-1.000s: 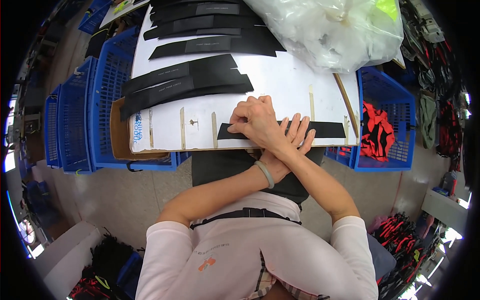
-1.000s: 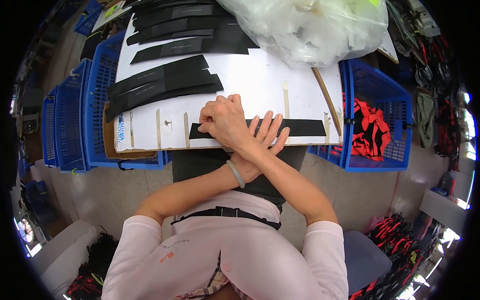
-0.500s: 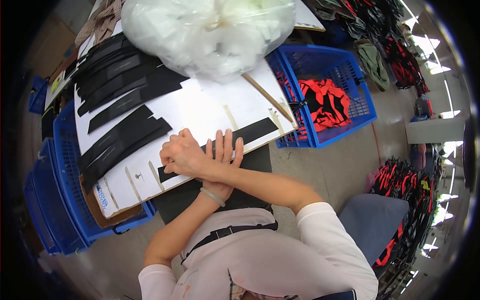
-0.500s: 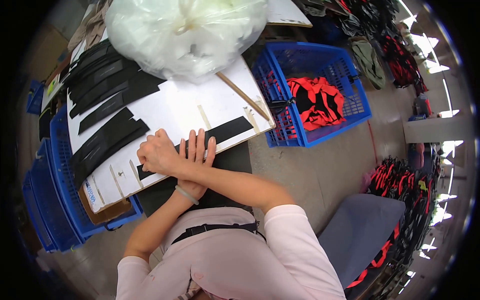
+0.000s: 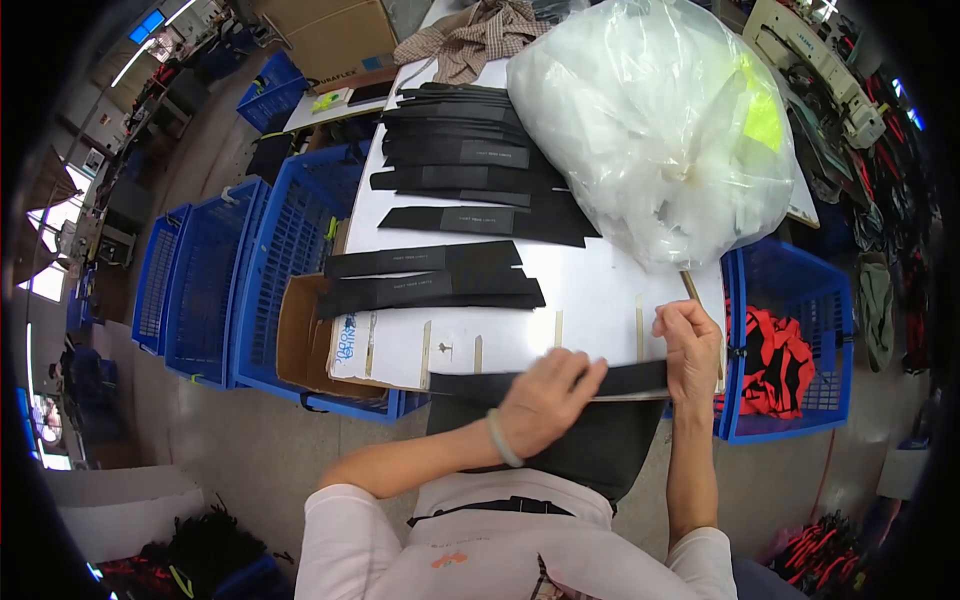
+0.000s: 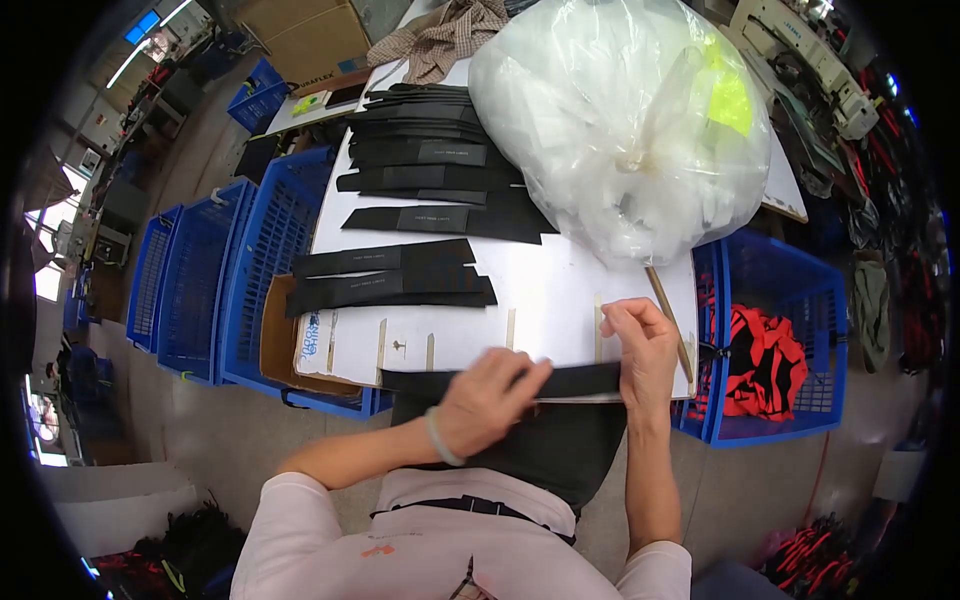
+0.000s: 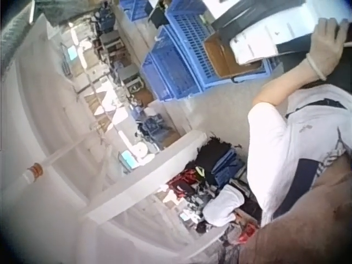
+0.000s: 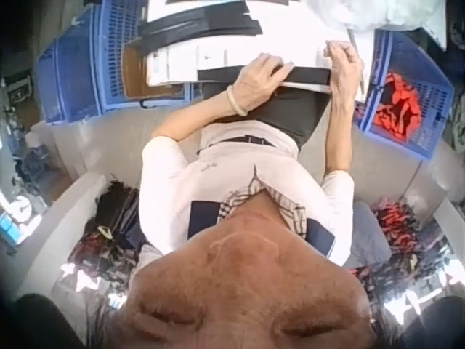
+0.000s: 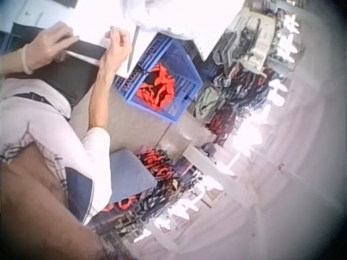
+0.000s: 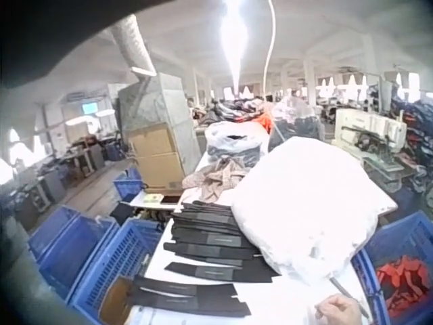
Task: Applying white adhesive strips to black fabric straps at a manufacturing workbench.
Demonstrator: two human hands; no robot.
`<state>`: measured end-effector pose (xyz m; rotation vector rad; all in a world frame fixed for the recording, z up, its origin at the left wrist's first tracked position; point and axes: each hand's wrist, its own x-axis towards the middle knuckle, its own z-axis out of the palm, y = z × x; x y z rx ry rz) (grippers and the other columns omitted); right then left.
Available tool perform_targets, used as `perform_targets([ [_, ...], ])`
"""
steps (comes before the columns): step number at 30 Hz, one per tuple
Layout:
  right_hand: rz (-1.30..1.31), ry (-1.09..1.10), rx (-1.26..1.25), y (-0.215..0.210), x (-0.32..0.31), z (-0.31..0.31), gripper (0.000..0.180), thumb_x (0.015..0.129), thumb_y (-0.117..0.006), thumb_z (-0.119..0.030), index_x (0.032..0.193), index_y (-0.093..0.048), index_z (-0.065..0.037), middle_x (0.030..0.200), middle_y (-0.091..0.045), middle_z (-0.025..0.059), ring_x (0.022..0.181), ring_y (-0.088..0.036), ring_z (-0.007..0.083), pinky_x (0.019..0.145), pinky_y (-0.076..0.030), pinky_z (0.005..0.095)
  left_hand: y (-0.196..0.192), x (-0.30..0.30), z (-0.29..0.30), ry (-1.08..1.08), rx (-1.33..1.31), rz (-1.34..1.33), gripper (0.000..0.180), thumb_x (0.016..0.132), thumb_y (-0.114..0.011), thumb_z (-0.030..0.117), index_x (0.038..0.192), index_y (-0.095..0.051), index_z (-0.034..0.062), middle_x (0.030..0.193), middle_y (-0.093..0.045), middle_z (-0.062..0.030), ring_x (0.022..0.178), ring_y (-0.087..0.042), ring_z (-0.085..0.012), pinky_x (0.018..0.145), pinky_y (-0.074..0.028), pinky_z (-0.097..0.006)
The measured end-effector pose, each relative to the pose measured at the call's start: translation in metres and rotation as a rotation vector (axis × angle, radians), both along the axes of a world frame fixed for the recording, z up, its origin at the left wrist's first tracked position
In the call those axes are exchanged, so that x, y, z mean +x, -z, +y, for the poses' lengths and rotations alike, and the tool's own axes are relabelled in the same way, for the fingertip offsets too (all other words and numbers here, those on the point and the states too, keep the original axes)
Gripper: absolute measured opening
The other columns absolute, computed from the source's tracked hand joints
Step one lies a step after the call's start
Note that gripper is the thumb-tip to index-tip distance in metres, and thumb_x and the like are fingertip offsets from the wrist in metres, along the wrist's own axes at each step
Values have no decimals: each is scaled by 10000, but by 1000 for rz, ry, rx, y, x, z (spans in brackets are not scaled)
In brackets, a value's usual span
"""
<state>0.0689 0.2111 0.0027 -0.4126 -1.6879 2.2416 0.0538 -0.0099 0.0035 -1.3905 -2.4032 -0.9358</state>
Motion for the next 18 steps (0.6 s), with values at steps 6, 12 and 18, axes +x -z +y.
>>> perform_targets([
  [6, -43, -137, 297, -13, -55, -24, 161, 849, -673, -122, 924, -696, 18, 824, -664, 45, 790, -596, 114, 734, -449, 240, -19, -115, -85, -305, -143, 264, 389, 780, -657, 74, 1167, -624, 52, 1034, -578, -122, 996, -552, -318, 864, -457, -421],
  [12, 398, -97, 1245, 35, -165, -89, 212, 731, -755, -173, 917, -703, -85, 969, -621, 60, 927, -563, 239, 774, -430, 352, 33, -123, -111, -338, -169, 202, 330, 847, -662, 238, 1146, -646, 100, 1083, -591, -105, 1073, -551, -287, 917, -441, -419],
  [18, 299, -97, 1307, 43, -180, -96, 149, 750, -740, -219, 846, -728, -106, 864, -644, 43, 857, -560, 202, 779, -386, 346, 29, -117, -111, -324, -90, 146, 367, 826, -694, 243, 1139, -645, 58, 1082, -606, -108, 1054, -564, -279, 916, -448, -404],
])
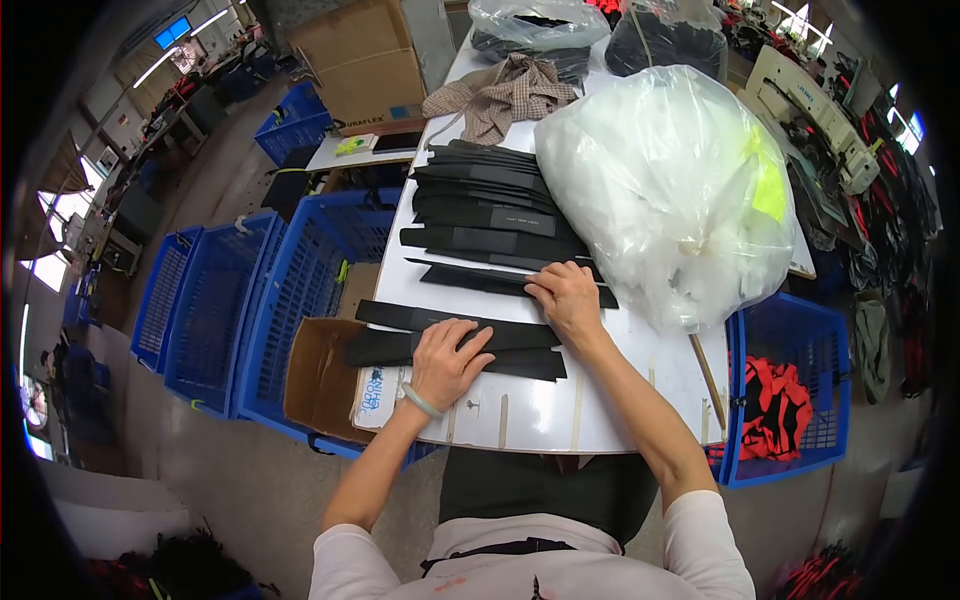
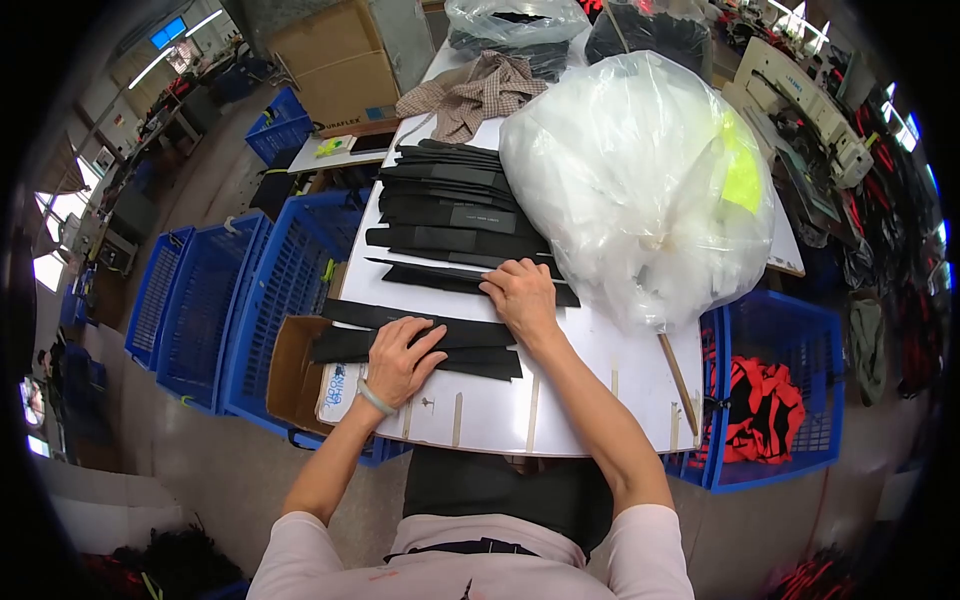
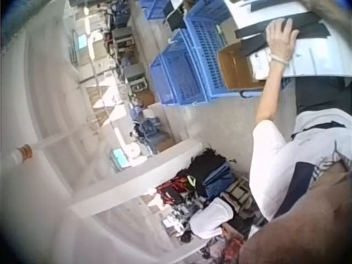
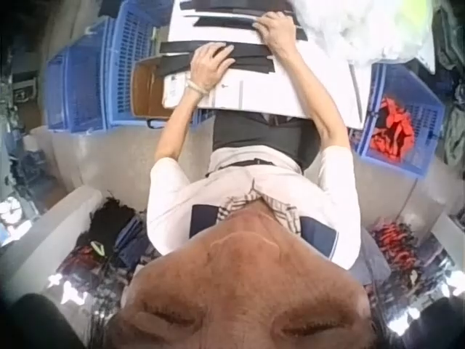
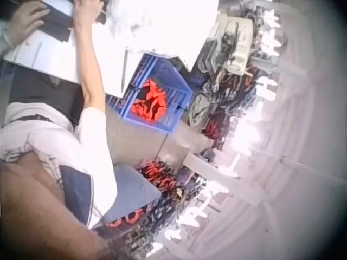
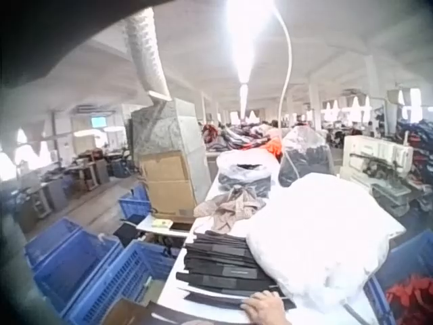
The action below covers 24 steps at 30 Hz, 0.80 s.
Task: Applying white adhesive strips to black fabric straps at a manufacturing workbench.
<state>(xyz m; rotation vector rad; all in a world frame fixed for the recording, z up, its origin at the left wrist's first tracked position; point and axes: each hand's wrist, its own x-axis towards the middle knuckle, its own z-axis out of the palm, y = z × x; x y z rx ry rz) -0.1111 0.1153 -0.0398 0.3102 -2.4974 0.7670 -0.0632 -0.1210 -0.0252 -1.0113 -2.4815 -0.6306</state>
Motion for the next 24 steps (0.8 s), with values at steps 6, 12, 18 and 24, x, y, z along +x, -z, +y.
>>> perform_targets([
  [6, -567, -226, -582, -75, 71, 8, 165, 879, -659, -152, 836, -677, 6, 723, -628, 10, 633, -518, 82, 556, -390, 261, -36, 13, 41, 147, 1178, -989, 472, 949, -572, 117, 1351, -418, -75, 1256, -580, -214, 1151, -580, -266, 1034, -409, -333],
  [12, -636, -142, -1060, -74, 133, 18, 167, 836, -727, -139, 871, -670, 14, 690, -617, -6, 618, -516, 33, 547, -395, 196, -47, 30, 86, 316, 1491, -1179, 326, 997, -492, 164, 1219, -520, -74, 1131, -631, -237, 1065, -630, -342, 960, -497, -422],
  [18, -703, -47, -1058, -66, 172, 37, 168, 807, -754, -118, 782, -655, 15, 635, -603, -12, 568, -503, 27, 518, -381, 193, -63, 48, 120, 298, 1560, -1385, 297, 990, -504, 159, 1151, -539, -88, 1035, -662, -227, 996, -663, -324, 902, -530, -405],
  [24, -610, -22, -882, -57, 189, 48, 204, 841, -715, -178, 793, -657, 13, 570, -581, 31, 527, -521, 75, 482, -385, 248, -55, 59, 138, 245, 1386, -1225, 221, 967, -557, 151, 1004, -588, -64, 864, -686, -206, 802, -702, -313, 785, -583, -414],
])
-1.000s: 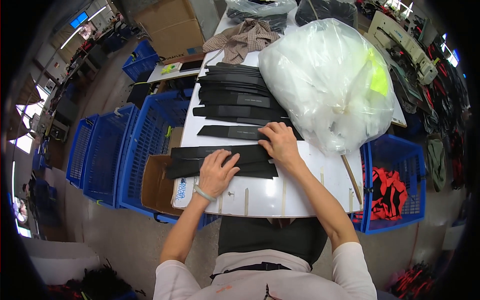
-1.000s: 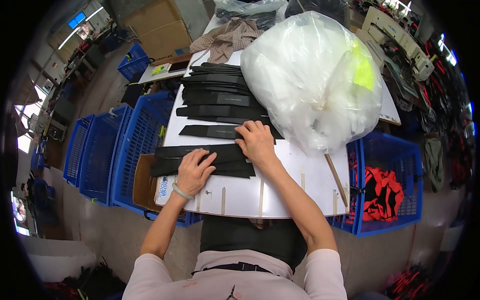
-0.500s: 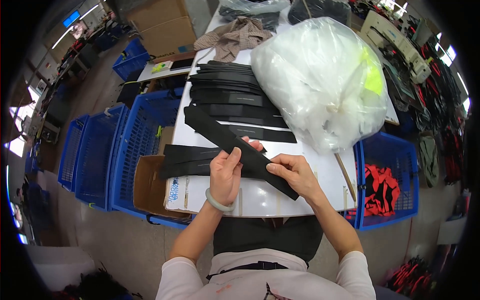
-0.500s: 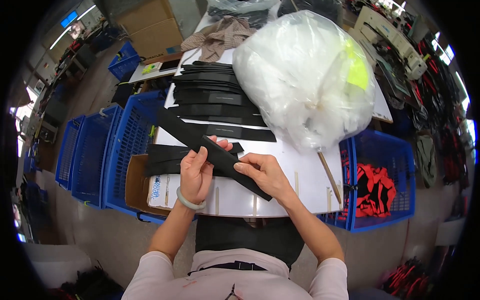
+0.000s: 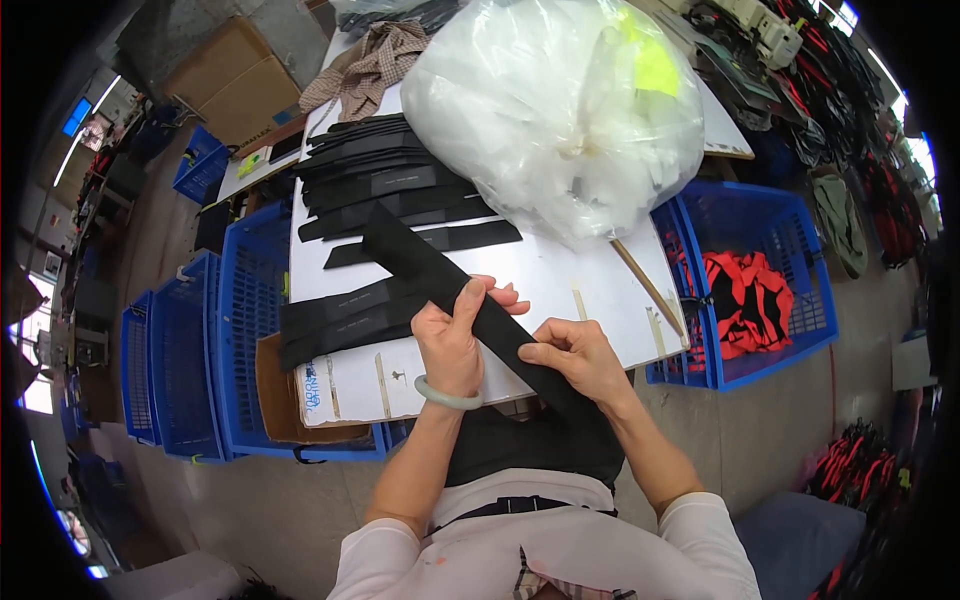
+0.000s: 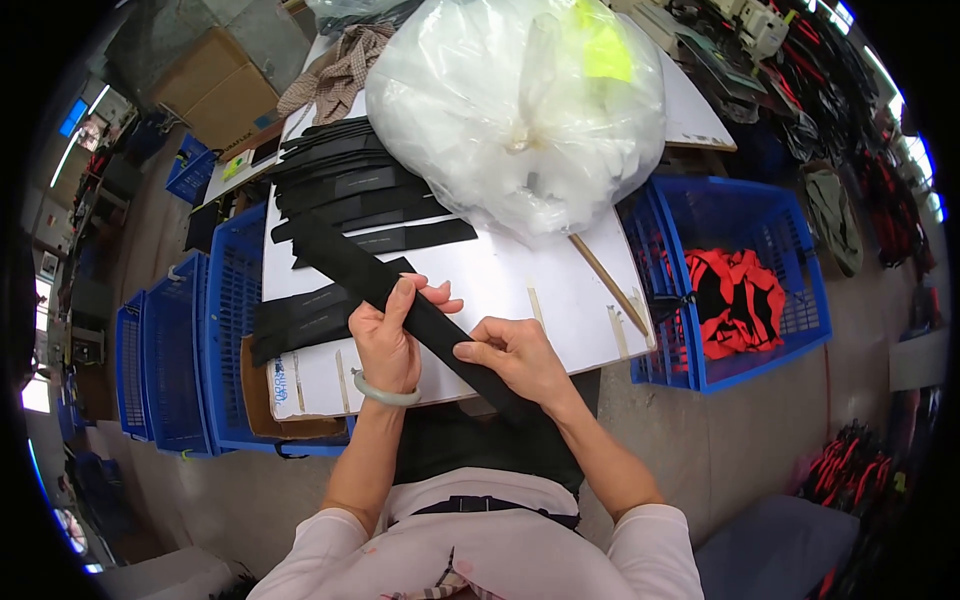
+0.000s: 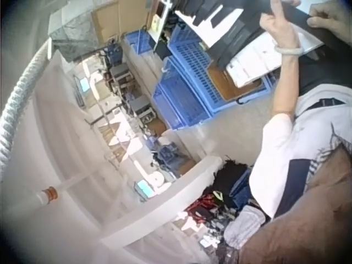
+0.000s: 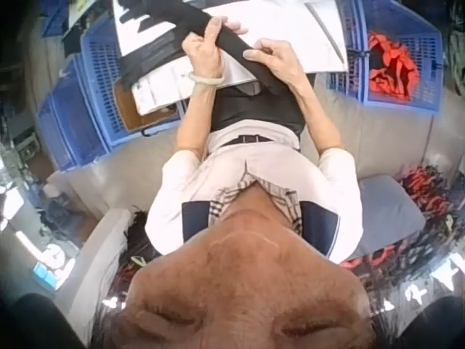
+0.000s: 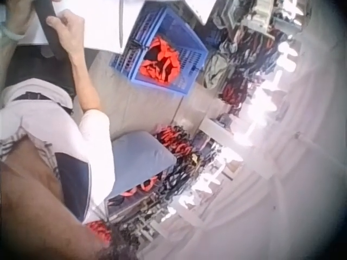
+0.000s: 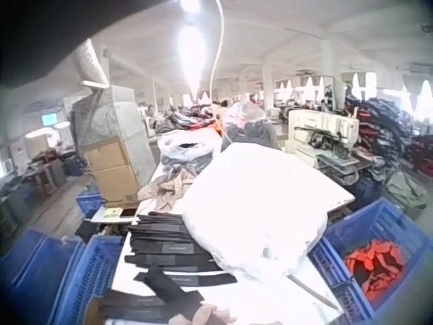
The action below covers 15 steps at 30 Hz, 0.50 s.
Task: Applying white adhesive strips to black fabric straps at a manufacturing workbench.
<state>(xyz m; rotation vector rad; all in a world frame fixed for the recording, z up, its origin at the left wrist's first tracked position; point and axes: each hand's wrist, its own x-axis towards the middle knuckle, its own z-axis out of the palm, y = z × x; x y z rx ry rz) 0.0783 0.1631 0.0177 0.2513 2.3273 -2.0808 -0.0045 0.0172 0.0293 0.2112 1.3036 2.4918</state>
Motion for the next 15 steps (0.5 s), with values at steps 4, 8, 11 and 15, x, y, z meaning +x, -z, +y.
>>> perform_targets([
  [4, 177, 143, 421, 17, 3, 1, 169, 854, -697, -151, 835, -668, 14, 592, -609, 93, 497, -528, 107, 481, -404, 274, 11, 9, 22, -178, -54, -9, 192, 942, -601, 137, 940, -605, -55, 810, -688, -195, 717, -705, -294, 707, -589, -402],
  [8, 221, 150, 422, 29, 5, 6, 142, 851, -688, -123, 868, -662, 15, 624, -619, 128, 506, -554, 180, 493, -415, 297, 19, 16, 34, -173, 140, -189, 267, 983, -541, 214, 869, -532, -28, 670, -560, -81, 593, -582, -183, 723, -556, -374],
  [11, 450, 298, 341, 24, 1, -8, 107, 843, -680, -76, 863, -628, 15, 689, -631, 159, 568, -613, 256, 526, -456, 334, 11, 13, 38, -143, 87, -196, 299, 1003, -500, 256, 854, -486, -1, 635, -430, -30, 573, -475, -153, 713, -535, -373],
  [15, 239, 317, 150, 13, -1, -8, 120, 851, -656, -32, 954, -624, 21, 701, -635, 112, 597, -586, 129, 545, -459, 287, -12, 10, 42, -105, 144, -267, 301, 1011, -483, 274, 876, -488, 5, 653, -419, -29, 614, -464, -157, 715, -499, -375],
])
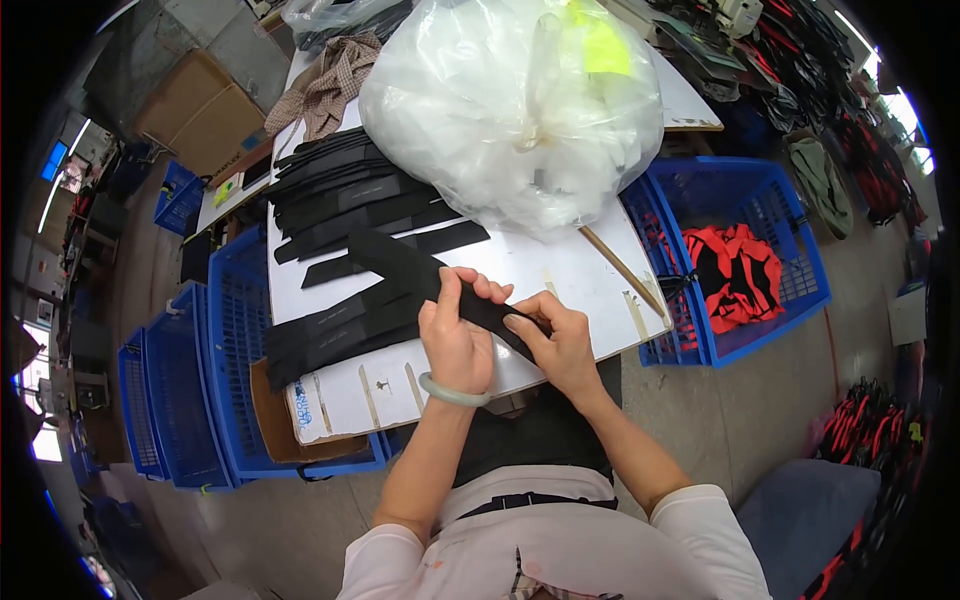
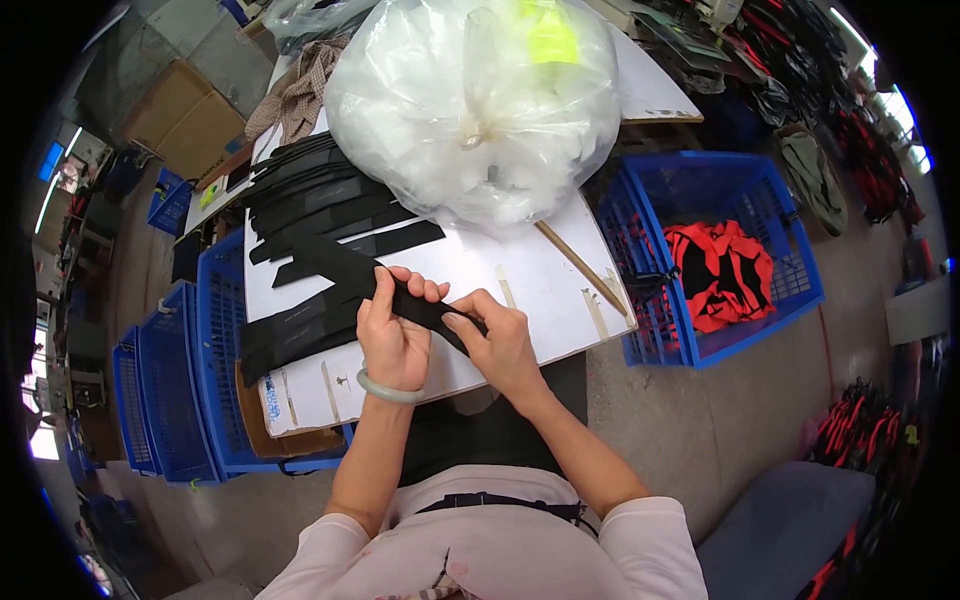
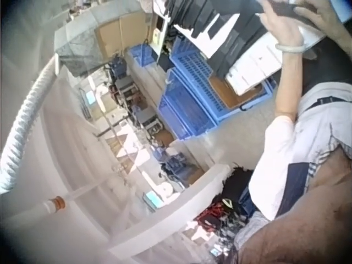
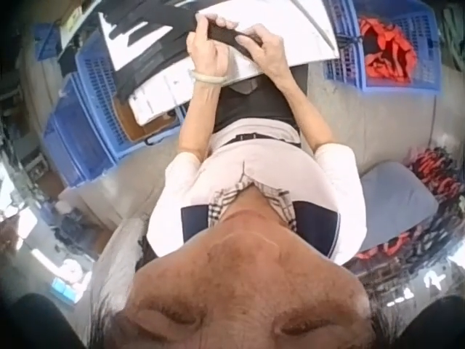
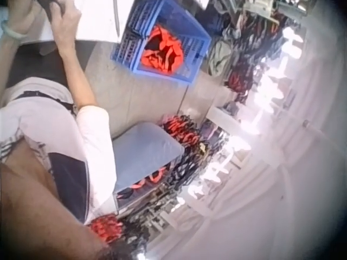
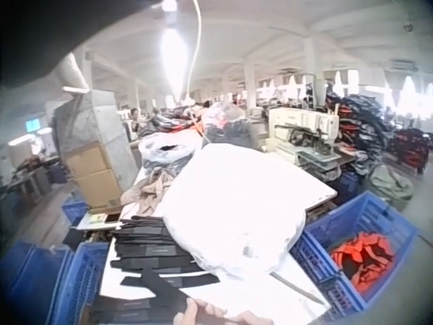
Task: Applying white adhesive strips to black fabric straps at a manufacturing workbench.
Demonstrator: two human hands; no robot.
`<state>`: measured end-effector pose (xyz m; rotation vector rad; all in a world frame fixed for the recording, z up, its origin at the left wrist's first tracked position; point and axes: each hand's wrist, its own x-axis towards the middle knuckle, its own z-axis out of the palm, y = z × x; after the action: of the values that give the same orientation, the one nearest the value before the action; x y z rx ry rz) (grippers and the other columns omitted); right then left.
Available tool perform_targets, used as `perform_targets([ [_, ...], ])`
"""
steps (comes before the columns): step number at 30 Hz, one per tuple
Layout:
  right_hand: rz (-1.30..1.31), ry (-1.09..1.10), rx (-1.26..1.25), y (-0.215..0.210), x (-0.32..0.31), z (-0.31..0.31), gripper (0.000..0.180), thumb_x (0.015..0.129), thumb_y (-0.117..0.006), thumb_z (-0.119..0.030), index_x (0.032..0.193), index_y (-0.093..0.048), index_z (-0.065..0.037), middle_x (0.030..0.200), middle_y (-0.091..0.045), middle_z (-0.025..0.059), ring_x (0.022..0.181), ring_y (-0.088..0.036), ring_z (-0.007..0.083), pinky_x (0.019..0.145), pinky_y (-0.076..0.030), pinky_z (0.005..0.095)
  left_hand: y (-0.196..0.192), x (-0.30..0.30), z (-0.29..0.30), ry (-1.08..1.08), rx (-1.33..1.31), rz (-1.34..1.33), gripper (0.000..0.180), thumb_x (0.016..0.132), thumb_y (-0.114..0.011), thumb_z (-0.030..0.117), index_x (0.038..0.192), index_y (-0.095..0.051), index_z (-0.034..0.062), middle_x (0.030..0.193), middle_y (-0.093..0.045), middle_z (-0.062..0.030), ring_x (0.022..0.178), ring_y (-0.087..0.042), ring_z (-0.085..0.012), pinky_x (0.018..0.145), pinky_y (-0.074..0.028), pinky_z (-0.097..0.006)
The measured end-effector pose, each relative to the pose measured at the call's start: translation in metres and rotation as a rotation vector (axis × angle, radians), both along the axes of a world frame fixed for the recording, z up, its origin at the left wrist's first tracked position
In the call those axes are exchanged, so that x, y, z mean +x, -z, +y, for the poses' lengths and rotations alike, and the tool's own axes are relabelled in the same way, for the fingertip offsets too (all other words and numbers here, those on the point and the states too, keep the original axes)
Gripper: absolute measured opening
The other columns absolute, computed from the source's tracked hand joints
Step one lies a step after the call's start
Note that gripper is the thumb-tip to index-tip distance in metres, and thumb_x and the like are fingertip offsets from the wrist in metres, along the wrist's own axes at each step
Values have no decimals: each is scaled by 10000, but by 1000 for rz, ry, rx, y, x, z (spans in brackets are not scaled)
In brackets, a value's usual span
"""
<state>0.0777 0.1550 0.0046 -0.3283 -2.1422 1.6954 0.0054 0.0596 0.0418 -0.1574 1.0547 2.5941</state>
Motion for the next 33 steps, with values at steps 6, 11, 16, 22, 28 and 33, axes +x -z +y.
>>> perform_targets([
  [6, 94, -92, 137, -6, -2, -2, 278, 804, -724, -64, 1044, -620, 29, 814, -645, 96, 715, -635, 173, 633, -502, 280, 26, -26, -28, 221, 344, 50, 241, 1001, -504, 258, 946, -514, 23, 785, -500, -50, 713, -514, -184, 875, -505, -434],
  [11, 149, 34, 348, -13, 2, -3, 432, 710, -810, -117, 1073, -612, 6, 889, -637, 145, 764, -659, 278, 687, -525, 342, 9, -19, -13, 108, 266, -97, 286, 967, -571, 207, 1146, -512, -8, 907, -581, -79, 853, -584, -218, 926, -477, -425],
  [16, 54, 10, 17, -3, 6, -6, 344, 717, -813, -83, 1002, -654, 28, 881, -681, 92, 783, -633, 134, 714, -504, 262, 23, -4, -8, 266, 95, 124, 264, 928, -633, 265, 958, -540, 20, 811, -622, -126, 805, -666, -263, 828, -546, -440],
  [22, 25, 45, -69, -5, 2, -14, 185, 758, -770, -65, 892, -684, 30, 798, -682, 71, 728, -606, 98, 676, -484, 243, 29, -10, -3, 112, -39, -13, 393, 897, -662, 365, 704, -525, 51, 527, -514, -73, 548, -645, -265, 754, -564, -477],
  [28, 69, 300, 60, 5, -62, 60, 157, 860, -659, -120, 879, -671, 35, 686, -638, 94, 575, -599, 131, 548, -461, 266, 49, -31, -48, -24, -124, -131, 468, 904, -626, 456, 612, -429, 149, 489, -424, -33, 476, -535, -224, 727, -540, -430],
  [33, 65, 531, 514, 23, -152, 71, 217, 790, -691, -170, 923, -662, 0, 763, -674, 149, 713, -663, 333, 669, -519, 430, 47, -7, -55, 104, -112, -179, 471, 944, -584, 405, 583, -465, 127, 484, -443, -39, 494, -577, -242, 748, -533, -470],
])
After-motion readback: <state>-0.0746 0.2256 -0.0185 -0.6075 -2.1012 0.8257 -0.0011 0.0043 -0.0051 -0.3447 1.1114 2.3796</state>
